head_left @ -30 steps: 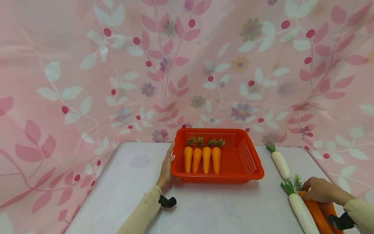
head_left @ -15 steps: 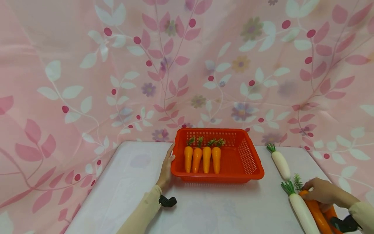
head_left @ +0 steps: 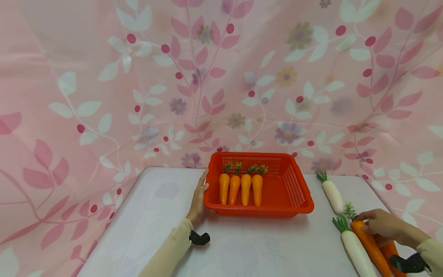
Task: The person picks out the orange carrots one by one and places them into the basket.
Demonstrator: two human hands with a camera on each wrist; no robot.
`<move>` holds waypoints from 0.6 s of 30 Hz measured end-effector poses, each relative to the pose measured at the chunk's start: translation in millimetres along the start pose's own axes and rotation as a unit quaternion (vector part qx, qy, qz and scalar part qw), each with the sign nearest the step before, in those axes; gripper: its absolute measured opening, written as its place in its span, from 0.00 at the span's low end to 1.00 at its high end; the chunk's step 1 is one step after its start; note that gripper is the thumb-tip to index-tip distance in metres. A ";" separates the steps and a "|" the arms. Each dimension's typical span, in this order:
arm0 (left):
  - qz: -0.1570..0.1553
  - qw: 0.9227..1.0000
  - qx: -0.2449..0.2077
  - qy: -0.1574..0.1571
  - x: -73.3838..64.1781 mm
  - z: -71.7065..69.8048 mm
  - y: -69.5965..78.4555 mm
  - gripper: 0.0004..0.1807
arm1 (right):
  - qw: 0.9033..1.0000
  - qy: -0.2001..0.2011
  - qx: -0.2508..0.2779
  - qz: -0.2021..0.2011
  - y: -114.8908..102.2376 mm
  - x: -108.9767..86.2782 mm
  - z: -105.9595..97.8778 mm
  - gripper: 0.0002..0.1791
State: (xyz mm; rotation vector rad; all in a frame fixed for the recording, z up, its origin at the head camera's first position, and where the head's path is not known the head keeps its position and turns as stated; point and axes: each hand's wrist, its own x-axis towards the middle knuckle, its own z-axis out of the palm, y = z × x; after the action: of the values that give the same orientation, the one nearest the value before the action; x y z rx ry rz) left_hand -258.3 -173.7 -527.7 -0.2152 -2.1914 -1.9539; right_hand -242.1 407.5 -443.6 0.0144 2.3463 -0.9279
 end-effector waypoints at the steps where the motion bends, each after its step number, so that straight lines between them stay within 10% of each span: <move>1: 0.000 1.000 -0.001 0.000 0.0 0.1 0.2 0.32 | 1.000 -0.004 0.005 -0.002 0.5 0.7 -1.5 0.23; 18: 0.018 1.000 0.003 -0.001 0.1 2.1 -0.9 0.32 | 0.995 -0.014 0.093 -0.011 6.5 5.8 -27.5 0.27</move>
State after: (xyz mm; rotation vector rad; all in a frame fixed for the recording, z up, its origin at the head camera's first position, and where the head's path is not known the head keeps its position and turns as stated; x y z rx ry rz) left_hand -258.7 -171.8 -528.8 -0.2555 -2.1798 -1.9278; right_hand -260.2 428.4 -435.1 0.0516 2.2306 -1.1472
